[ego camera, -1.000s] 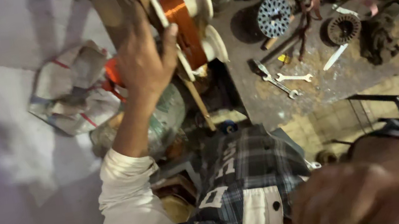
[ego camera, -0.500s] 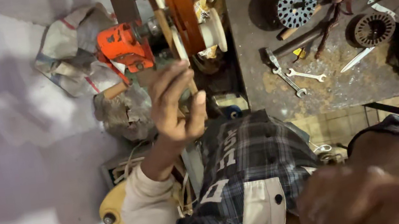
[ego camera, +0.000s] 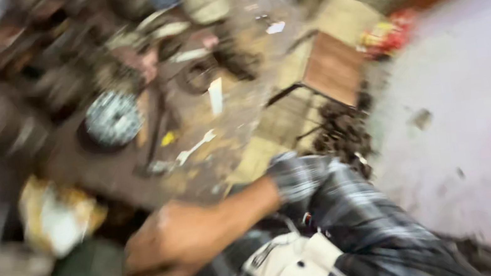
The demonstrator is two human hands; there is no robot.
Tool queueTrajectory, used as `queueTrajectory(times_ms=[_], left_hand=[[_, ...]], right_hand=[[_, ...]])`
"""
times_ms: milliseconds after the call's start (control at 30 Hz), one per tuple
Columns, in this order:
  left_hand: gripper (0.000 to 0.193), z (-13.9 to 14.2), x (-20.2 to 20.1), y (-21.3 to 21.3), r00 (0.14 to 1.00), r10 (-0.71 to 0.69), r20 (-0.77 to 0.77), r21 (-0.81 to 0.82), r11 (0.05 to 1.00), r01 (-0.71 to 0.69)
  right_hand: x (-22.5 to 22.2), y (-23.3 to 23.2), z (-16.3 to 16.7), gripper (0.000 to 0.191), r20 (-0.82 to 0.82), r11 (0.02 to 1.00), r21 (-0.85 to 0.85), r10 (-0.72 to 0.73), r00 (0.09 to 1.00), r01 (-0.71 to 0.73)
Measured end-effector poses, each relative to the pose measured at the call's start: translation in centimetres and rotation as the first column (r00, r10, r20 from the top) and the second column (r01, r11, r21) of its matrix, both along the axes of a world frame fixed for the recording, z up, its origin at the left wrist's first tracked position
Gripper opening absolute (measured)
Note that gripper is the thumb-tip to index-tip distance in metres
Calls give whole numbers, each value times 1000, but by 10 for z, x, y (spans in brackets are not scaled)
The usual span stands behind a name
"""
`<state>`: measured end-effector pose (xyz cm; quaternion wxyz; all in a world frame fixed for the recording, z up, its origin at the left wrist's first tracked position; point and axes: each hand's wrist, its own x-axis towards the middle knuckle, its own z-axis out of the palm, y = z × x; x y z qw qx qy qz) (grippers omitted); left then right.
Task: The person operates a motorized winding machine to transfer copper wire from a blue spool onto a white bobbin. They guide the wire with their hands, periodically stop the machine to adjust the wire layers, and restart the process.
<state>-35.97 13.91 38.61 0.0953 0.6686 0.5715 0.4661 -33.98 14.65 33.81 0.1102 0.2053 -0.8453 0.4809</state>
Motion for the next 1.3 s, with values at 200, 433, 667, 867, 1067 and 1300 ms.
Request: queueTrajectory(times_ms=[200,433,667,867,1067,1300], left_hand=[[45,-128,110,77,833,-520,-188,-104,854,509],[17,-9,-62,-145,684,560,-467,88,799,-595],[16,-63,-55,-300,509,811,-287,184,569,-802],[18,-50,-62,-312,458,843,-283,156,511,-845],[12,-64,-82,-318,180,970,-165,183,209,-961],[46,-90,-119,-308,105,881,-460,173,205,-963]], right_hand=[[2,-5,-23,34,147,985,-165,-29,989,53],[-22,-23,-25,18,137,990,-138,3,991,16],[-67,-76,0,18,188,990,-138,42,981,-16],[-80,-94,-17,19,-27,985,27,173,985,-172],[-116,-89,-40,7,-399,1000,16,-9,917,17],[-153,-70,-23,11,-175,963,16,-263,949,270]])
